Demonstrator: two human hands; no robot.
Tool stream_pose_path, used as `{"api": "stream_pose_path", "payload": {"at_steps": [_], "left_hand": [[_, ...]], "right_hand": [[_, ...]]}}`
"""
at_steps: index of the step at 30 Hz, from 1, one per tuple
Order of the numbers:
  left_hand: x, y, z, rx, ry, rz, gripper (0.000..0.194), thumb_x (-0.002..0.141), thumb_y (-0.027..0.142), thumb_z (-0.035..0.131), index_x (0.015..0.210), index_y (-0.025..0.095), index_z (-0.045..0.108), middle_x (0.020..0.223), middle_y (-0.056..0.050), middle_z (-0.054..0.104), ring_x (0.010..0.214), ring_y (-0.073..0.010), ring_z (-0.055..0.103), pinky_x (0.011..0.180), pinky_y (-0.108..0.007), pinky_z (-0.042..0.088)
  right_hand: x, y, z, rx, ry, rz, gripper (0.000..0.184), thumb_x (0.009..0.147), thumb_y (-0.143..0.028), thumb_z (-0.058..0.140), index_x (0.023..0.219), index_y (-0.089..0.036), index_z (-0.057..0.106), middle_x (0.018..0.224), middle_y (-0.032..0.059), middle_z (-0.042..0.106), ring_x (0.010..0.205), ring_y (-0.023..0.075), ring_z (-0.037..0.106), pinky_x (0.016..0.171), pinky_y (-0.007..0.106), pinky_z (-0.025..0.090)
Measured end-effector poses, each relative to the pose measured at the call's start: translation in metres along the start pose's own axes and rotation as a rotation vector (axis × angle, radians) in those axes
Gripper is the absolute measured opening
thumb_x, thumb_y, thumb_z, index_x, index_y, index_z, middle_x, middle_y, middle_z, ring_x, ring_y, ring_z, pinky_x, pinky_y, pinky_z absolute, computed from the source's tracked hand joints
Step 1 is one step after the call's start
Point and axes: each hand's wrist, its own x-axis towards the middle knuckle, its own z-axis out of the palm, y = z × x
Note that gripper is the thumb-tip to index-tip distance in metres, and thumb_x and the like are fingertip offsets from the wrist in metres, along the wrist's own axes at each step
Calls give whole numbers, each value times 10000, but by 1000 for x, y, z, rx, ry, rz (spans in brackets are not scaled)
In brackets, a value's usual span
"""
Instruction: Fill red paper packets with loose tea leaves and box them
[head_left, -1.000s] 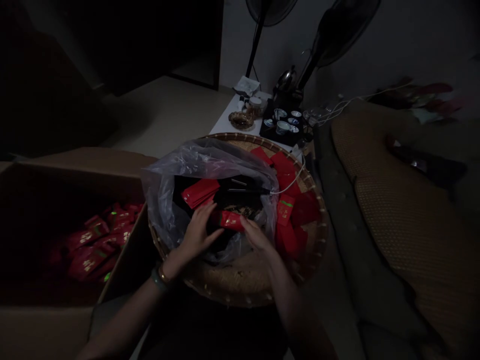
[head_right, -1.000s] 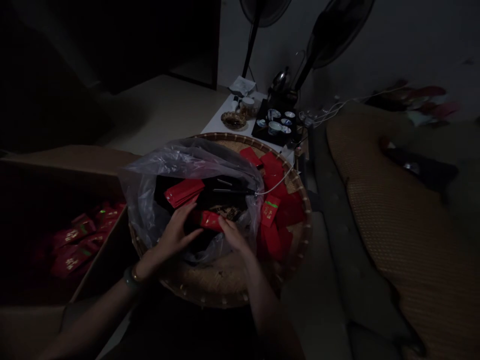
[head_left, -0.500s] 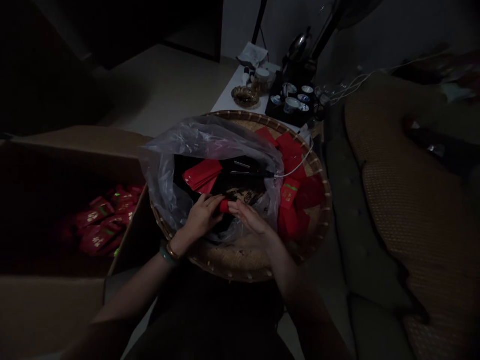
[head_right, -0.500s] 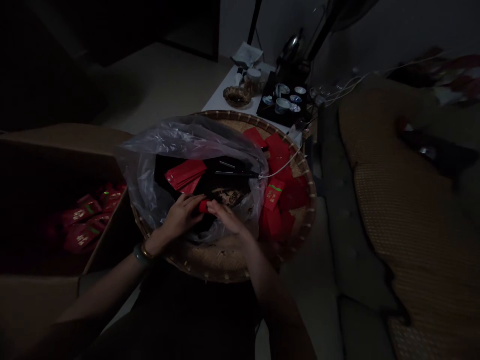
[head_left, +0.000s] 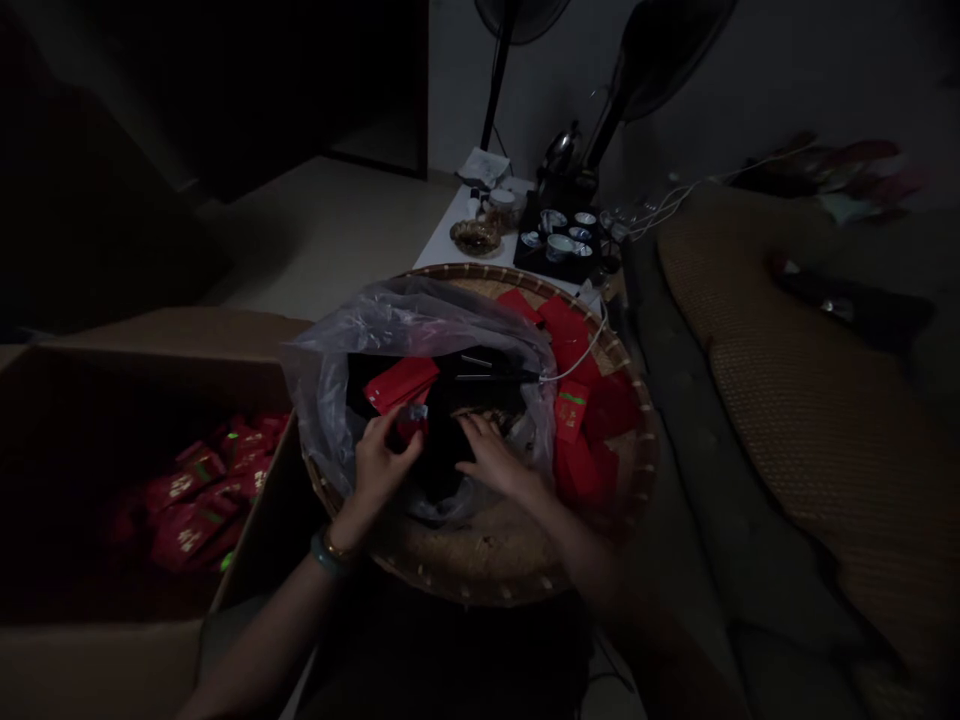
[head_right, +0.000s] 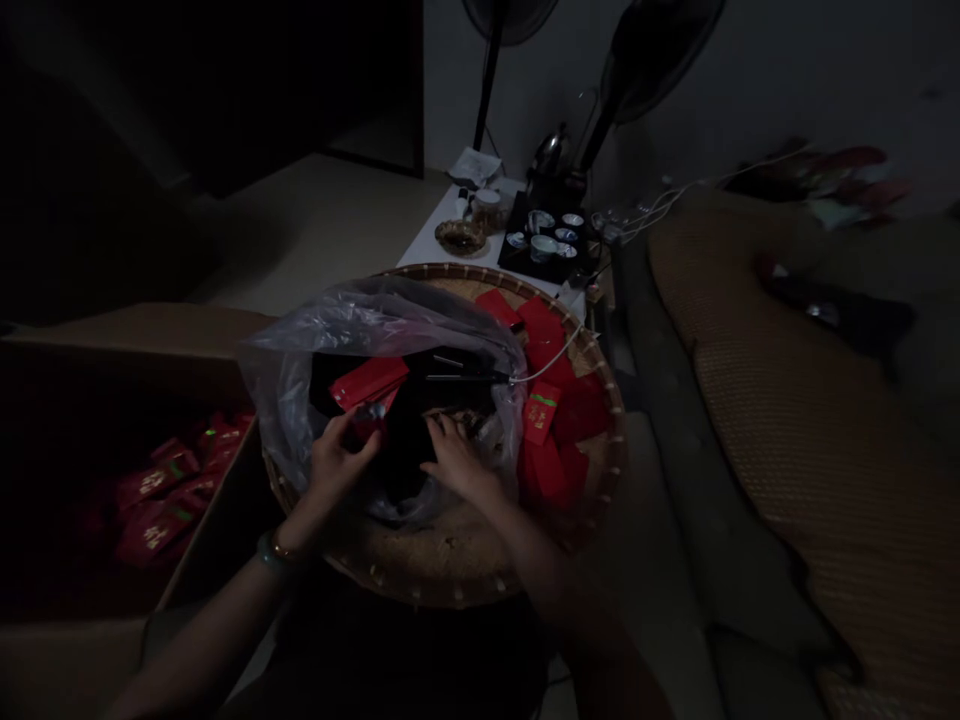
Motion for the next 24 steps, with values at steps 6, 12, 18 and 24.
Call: {"api": "stream_pose_path", "payload": {"at_steps": [6,12,18,24], "left_hand": [[5,-6,0,-186,-29,-274,354,727,382,585,958,120,647,781,-39,666,710,-165,600,655,-258,468],[5,-9,6,-282,-333,-259,302,739,397,561,822,126,662,693,-12,666,634,-148,594,596,-226,459],[8,-20,8,-211,-231,-251,345,742,403,566,954,144,650,916,-57,705,907,-223,633,772,-303,498],[10,-24,7,-176,-72,-158,353,762,371,550,1037,161,619,1303,-136,527,1259,-272,425,1047,-438,317]], "right_hand": [[21,-22,16,-137,-163,-91,448,708,-157,665,1145,-140,567,1086,114,528,1045,242,501,922,374,414],[42,-22,19,-183,-2,-125,514,749,-134,567,1253,-193,482,1344,122,384,1205,269,335,967,420,364],[45,-25,30,-279,-66,-313,494,737,-313,624,1199,-172,520,1322,138,400,1181,309,322,950,456,371],[28,-27,18,-379,-50,-335,453,707,-354,676,1090,-131,586,1206,154,474,1117,300,374,904,439,401]]}}
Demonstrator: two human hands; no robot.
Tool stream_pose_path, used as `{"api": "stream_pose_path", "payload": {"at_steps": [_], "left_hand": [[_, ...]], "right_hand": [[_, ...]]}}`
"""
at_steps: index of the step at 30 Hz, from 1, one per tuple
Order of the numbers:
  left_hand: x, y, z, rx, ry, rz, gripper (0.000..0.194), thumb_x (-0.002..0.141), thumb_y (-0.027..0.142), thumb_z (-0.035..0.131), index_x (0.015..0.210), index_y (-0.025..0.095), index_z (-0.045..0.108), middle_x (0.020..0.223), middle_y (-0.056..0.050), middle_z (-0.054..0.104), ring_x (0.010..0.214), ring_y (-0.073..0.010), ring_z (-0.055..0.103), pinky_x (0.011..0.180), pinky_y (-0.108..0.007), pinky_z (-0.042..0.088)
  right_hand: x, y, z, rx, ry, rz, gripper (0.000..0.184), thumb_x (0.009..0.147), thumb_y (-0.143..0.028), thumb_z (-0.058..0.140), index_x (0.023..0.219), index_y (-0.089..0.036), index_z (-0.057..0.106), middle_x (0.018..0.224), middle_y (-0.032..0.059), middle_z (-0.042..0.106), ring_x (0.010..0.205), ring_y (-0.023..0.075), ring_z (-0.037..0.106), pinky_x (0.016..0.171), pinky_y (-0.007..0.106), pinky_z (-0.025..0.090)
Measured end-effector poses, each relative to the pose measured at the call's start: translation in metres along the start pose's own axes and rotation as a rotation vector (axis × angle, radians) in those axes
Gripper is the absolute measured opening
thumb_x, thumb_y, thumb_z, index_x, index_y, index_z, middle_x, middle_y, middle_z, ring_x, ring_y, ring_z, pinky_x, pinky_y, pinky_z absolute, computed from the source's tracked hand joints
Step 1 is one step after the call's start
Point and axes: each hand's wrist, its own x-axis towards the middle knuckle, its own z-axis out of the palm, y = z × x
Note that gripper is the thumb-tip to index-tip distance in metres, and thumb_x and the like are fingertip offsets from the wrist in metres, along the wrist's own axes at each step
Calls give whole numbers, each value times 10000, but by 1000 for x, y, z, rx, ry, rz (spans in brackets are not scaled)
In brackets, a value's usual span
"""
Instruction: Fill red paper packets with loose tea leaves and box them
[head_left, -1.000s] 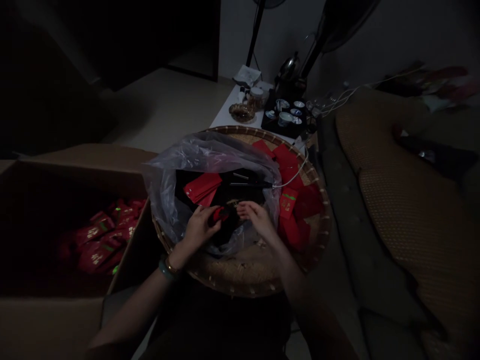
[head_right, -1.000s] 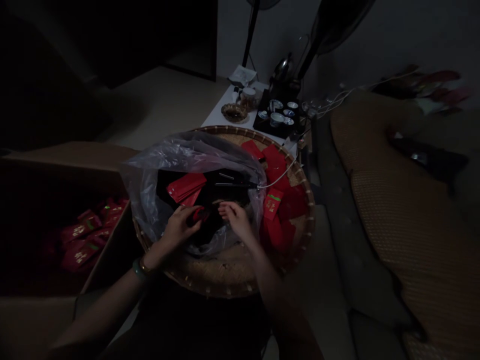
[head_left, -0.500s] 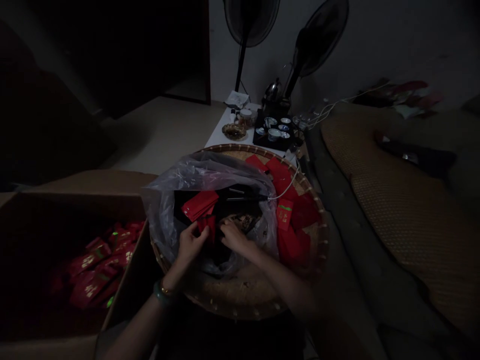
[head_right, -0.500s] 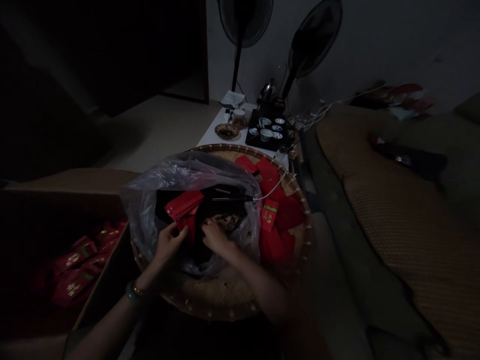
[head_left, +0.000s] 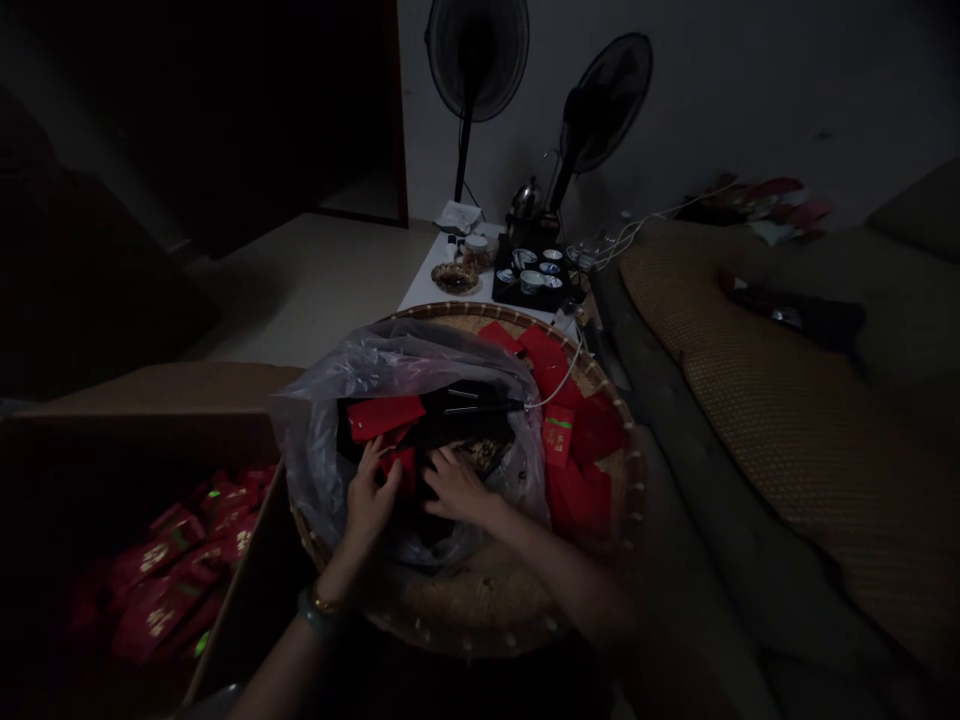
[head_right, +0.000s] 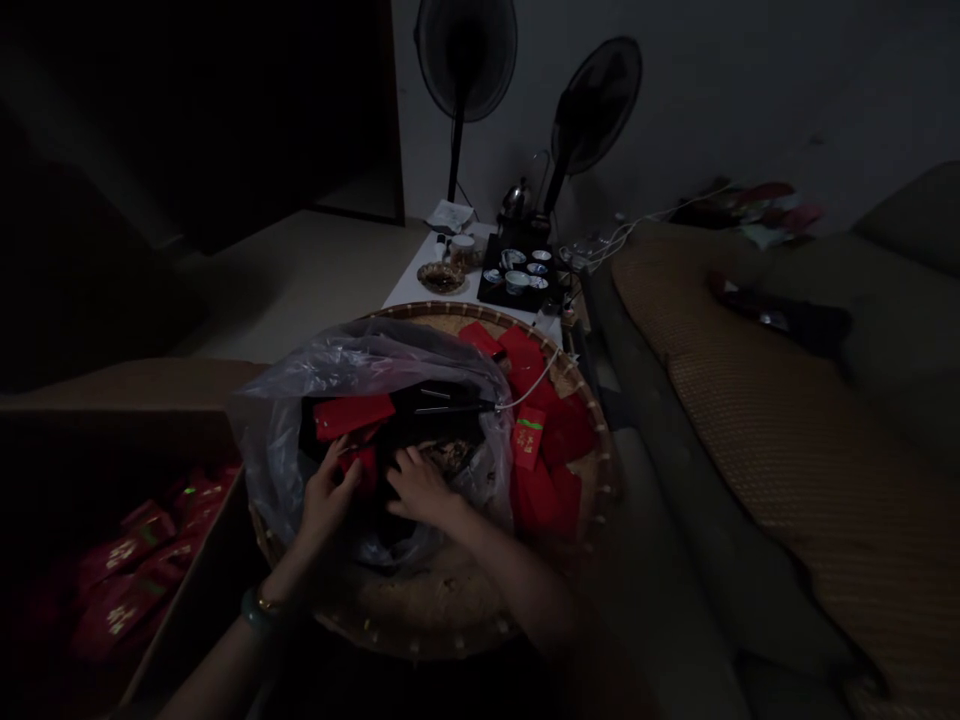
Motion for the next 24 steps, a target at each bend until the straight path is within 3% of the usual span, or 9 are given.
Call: {"api": "stream_pose_path", "payload": {"at_steps": [4,7,11,14,18,24], "left_hand": [[-1,4,-1,45,3,101,346,763,380,550,1021,161,623,1126,-120,630,1115,-250,539,989,-427,389],[-5,7,-2,87,-16,94,341,753,384,562,1007,167,628,1009,-94,657,980,-232,598,888,-382,462],[-9,14,-3,85,-64,62,349,763,384,559,1043,180,606,1012,-79,660,933,-215,619,835,-345,482],[-10,22,-5,77,-85,44,417,772,369,556,1146,185,543,1012,-65,665,904,-199,631,805,-320,491],[-12,28,-7,92,-74,51,513,779,325,546,1263,194,439,1023,-51,665,801,-162,644,740,-281,500],[-15,32,-10,119,-204,153,320,815,310,502,1103,187,570,1068,-71,657,957,-191,619,846,-306,470]], "right_hand": [[1,-2,8,1,39,-35,630,696,-488,674,1234,-215,492,1343,126,375,1216,329,285,945,500,351],[7,-3,18,-42,2,-102,517,747,-443,649,1184,-192,535,1203,132,488,1128,295,378,942,471,359],[6,3,16,-85,-15,-117,413,802,-400,596,1139,-162,565,1110,137,527,1002,261,448,839,404,430],[1,9,12,-83,5,-81,417,784,-435,610,1104,-169,581,1124,134,511,1030,270,437,838,409,431],[-1,16,12,-39,2,-49,340,771,-349,647,1053,-168,591,1077,120,510,1025,248,456,834,377,436],[-2,22,11,220,198,141,294,804,-323,604,1071,-202,582,1004,50,503,889,160,525,767,267,448]]}}
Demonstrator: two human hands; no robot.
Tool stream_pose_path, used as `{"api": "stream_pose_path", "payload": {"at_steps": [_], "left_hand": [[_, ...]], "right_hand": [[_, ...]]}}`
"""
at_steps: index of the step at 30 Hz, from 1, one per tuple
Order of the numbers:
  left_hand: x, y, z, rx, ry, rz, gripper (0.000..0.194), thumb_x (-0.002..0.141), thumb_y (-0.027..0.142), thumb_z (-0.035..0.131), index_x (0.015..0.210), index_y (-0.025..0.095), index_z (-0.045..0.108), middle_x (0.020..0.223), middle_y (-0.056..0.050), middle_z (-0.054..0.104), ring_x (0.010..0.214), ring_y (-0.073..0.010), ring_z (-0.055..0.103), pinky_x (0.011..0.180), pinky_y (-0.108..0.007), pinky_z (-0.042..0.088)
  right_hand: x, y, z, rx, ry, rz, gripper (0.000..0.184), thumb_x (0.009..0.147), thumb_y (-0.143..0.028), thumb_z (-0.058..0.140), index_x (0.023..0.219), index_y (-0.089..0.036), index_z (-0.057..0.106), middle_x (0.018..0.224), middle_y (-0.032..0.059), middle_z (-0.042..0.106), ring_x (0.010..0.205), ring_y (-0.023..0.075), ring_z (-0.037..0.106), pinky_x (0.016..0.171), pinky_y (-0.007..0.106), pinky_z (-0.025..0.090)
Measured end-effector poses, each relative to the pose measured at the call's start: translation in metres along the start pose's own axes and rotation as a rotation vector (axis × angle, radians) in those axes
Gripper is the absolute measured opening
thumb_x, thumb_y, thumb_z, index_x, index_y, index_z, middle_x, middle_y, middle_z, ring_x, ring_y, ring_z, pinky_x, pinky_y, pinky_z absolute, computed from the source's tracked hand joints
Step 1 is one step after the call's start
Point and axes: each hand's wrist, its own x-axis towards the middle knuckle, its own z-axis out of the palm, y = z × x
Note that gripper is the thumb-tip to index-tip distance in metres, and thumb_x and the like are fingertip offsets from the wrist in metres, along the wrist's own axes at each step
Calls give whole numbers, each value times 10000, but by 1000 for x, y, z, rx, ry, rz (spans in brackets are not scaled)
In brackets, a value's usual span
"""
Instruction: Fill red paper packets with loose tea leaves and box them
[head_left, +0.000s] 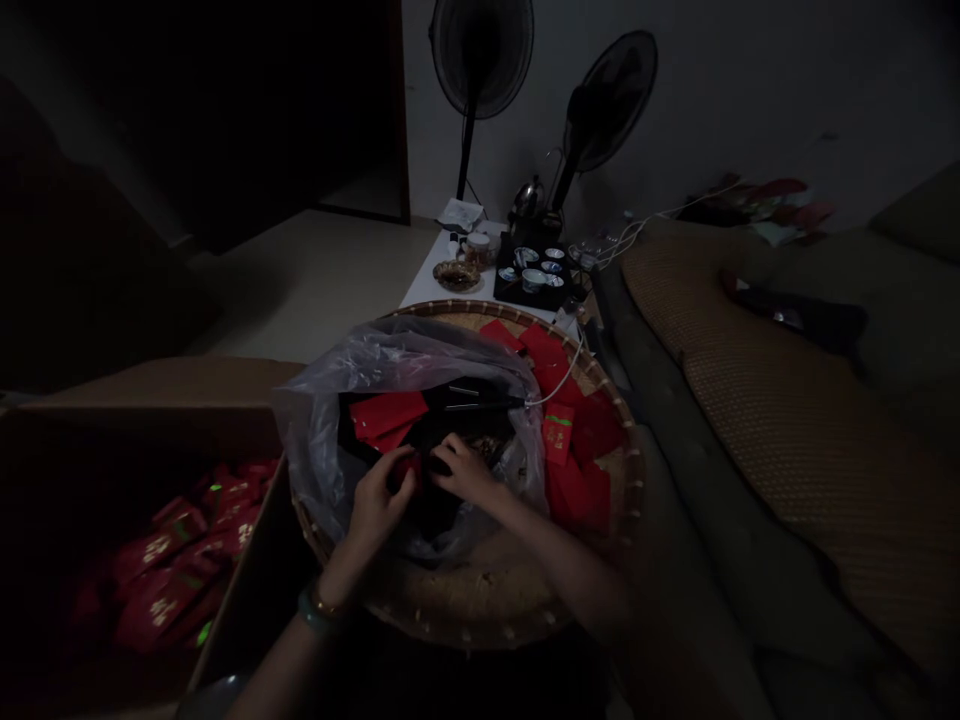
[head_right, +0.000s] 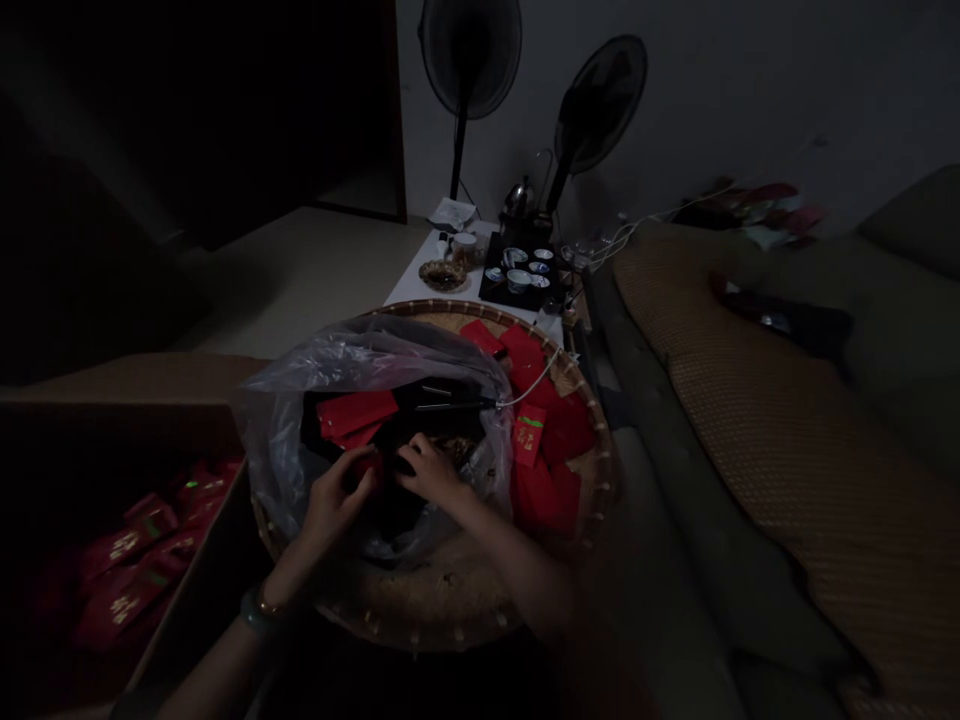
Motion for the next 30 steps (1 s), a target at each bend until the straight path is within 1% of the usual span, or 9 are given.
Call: {"api": "stream_pose_path", "payload": {"at_steps": [3,6,10,13,17,20,22,26,30], "left_hand": [[-2,6,-4,18,22,27,305,821,343,520,1073,193,603,1084,-82,651,1019,-215,590,901,-351,444],[-5,13,-11,37,55,42,285,865,351,452,998,201,654,1070,-80,640,1030,-219,568,917,-374,426],[-7,14,-18,38,77,-37,311,854,357,442,904,185,696,927,-77,612,904,-208,584,810,-345,470],[-7,11,-21,-8,63,-53,275,801,332,490,878,182,707,856,-62,593,830,-192,582,736,-316,485],[-7,9,-22,-93,50,-59,264,789,333,498,829,187,714,838,-58,613,818,-184,588,730,-305,480],[-8,11,-23,-98,16,-100,318,816,393,489,725,180,708,833,-64,635,815,-186,600,733,-303,475],[-9,11,-24,-63,-9,-107,332,823,406,492,705,180,705,833,-65,644,809,-188,607,727,-303,476],[-11,11,-25,19,-24,-68,278,806,393,525,758,193,712,820,-60,663,782,-191,620,701,-304,486],[-11,13,-26,32,-19,-41,254,805,375,524,764,198,702,803,-50,675,768,-184,631,692,-292,495]], "right_hand": [[-2,2,-3,87,41,30,309,805,-313,599,1100,-222,580,966,29,500,860,138,532,744,238,443],[-1,5,-3,127,51,52,206,777,-287,619,961,-194,623,955,34,511,843,139,535,735,242,441],[4,5,-3,282,151,95,104,747,-238,612,830,-174,603,894,39,560,838,158,546,766,271,438],[8,1,-6,482,264,217,85,746,-255,585,796,-187,595,801,14,588,798,163,557,790,296,430],[13,-3,-14,1052,397,550,187,726,-269,578,902,-217,615,789,-10,615,745,152,570,723,286,458],[13,-3,-22,1613,334,850,195,763,-289,519,906,-195,614,652,-11,598,589,141,555,577,269,472],[11,-5,-28,1846,306,938,210,801,-306,455,815,-163,608,637,17,607,610,153,585,591,284,495],[4,-11,-38,2113,248,900,265,828,-305,405,838,-138,611,791,79,670,840,195,637,748,344,514],[-1,-15,-38,2123,164,799,305,846,-357,404,938,-149,608,870,80,676,890,194,628,805,375,494]]}}
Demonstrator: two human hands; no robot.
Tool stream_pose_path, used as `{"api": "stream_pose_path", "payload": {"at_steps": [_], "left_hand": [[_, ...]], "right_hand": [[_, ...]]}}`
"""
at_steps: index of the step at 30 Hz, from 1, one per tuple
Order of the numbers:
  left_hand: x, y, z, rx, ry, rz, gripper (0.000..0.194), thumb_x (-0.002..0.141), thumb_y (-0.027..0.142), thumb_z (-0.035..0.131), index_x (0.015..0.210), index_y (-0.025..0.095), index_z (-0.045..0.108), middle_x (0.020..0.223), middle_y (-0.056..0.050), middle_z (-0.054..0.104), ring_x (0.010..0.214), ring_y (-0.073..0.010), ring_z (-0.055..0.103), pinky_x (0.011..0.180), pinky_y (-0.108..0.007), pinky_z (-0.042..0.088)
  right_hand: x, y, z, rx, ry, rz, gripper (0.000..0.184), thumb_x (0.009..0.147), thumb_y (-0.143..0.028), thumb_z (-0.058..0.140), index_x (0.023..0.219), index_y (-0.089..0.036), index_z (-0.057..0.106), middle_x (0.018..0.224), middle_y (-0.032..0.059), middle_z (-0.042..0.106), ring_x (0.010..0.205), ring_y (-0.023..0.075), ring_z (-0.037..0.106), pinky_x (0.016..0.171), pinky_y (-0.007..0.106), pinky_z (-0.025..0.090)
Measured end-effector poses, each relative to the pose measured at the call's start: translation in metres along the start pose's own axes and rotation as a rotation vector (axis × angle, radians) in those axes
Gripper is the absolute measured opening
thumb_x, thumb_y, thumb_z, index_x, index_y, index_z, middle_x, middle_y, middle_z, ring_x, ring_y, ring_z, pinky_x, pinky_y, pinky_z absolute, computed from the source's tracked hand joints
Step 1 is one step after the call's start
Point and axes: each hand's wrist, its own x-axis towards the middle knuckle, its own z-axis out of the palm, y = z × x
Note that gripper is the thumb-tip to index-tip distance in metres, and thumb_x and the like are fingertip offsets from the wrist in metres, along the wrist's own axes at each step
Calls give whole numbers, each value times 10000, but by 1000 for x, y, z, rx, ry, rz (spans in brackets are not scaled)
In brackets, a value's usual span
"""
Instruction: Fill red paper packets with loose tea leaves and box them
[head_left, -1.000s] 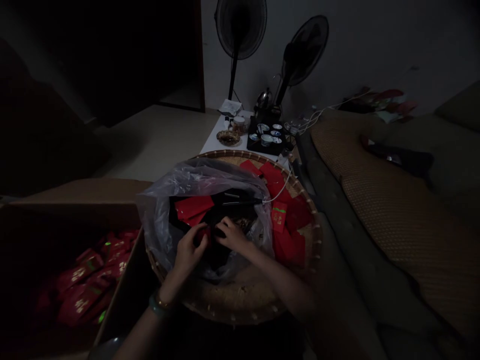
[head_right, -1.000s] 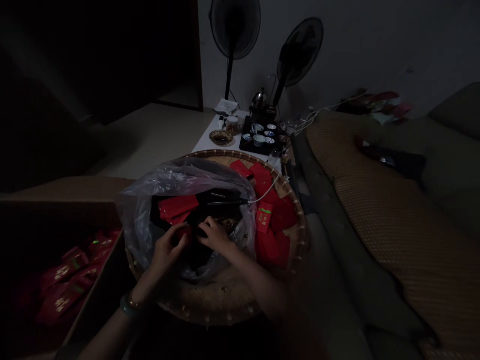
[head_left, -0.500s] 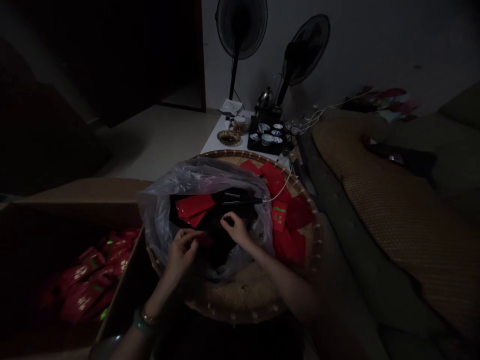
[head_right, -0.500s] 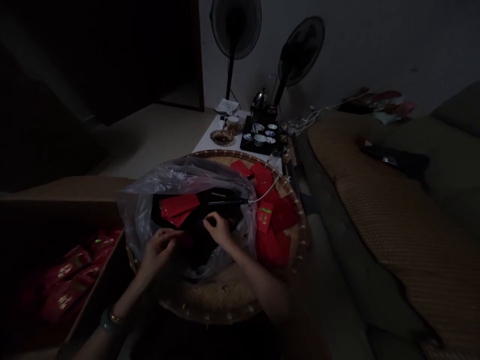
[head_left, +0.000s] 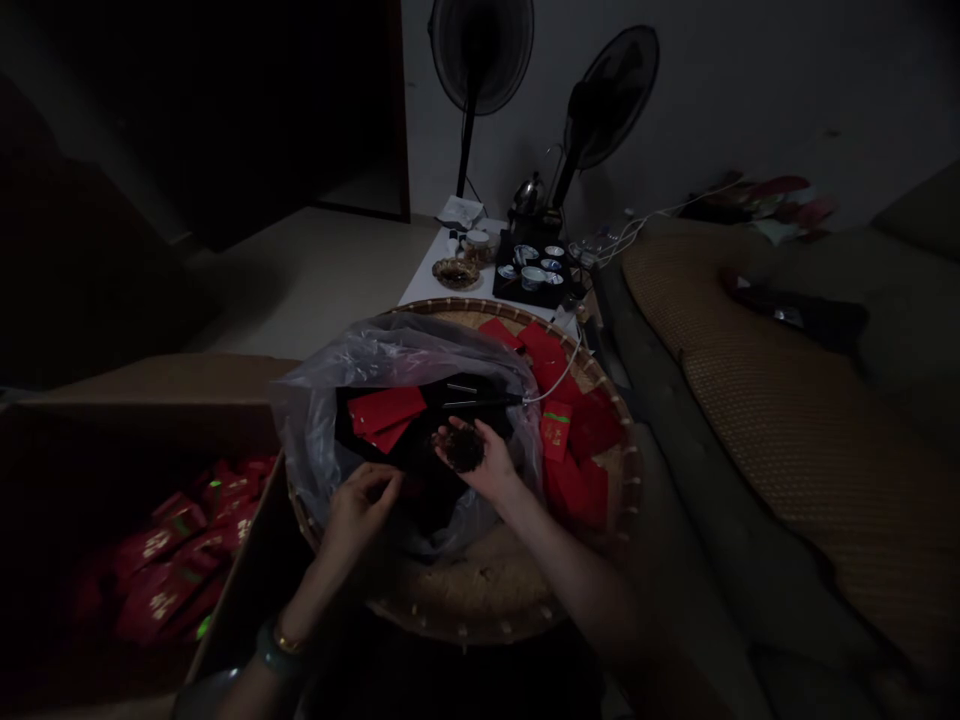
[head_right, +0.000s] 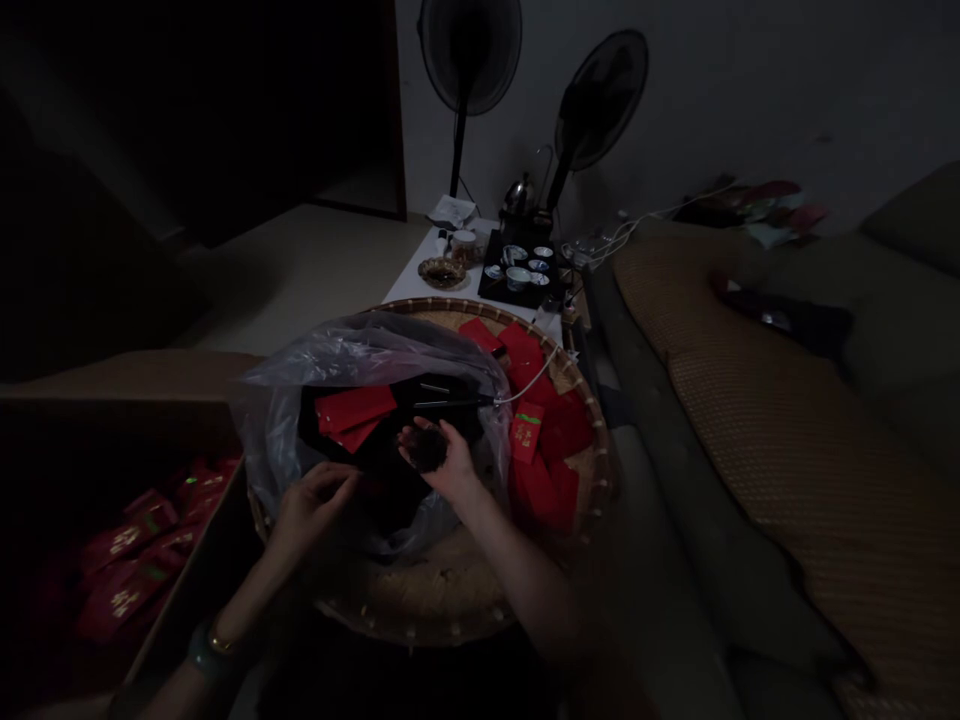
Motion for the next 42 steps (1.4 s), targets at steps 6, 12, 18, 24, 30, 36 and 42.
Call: {"api": "stream_pose_path", "payload": {"at_steps": [6,12,18,24,30,36,42], "left_hand": [[-1,0,0,24,-24,23,242,813,362,517,798,206,701,829,-50,685,789,-185,638,707,-291,500],[-1,5,-3,43,-41,-7,280,824,374,489,855,199,705,858,-55,716,804,-200,661,720,-298,516],[-2,1,-3,68,-71,-20,254,805,377,525,859,217,715,864,-40,736,793,-211,682,694,-290,530],[-2,-3,0,70,-83,-28,251,798,367,531,877,214,715,869,-43,737,787,-210,685,692,-290,534],[-2,2,-3,89,-103,-23,245,782,353,528,866,217,714,853,-44,734,769,-210,684,684,-294,529],[-1,2,-5,97,-109,22,280,750,336,555,962,209,685,985,-71,697,873,-217,660,759,-321,522],[-1,-4,-3,118,-150,37,349,739,213,505,1056,184,647,1045,-81,665,911,-210,647,780,-331,520]], "right_hand": [[6,0,-4,-31,53,6,312,887,-342,364,868,-140,602,744,53,659,749,155,630,746,309,490],[6,-4,-5,-151,10,36,386,903,-404,320,925,-133,594,807,78,676,752,180,645,681,320,484],[4,-7,-7,-85,20,51,361,898,-384,333,942,-136,592,860,91,683,845,203,651,698,337,486],[-2,-10,-4,-37,53,45,267,882,-277,388,916,-129,608,861,82,687,884,184,648,703,289,483],[-7,-2,-3,-149,42,-50,126,822,-210,554,924,-175,618,866,30,688,857,152,646,758,314,489],[-8,0,-3,-120,117,-10,222,893,-314,462,939,-140,592,827,73,688,813,170,660,782,340,504],[-29,-8,12,-69,-82,132,285,847,-284,399,977,-107,582,942,122,675,973,205,621,900,423,459]]}}
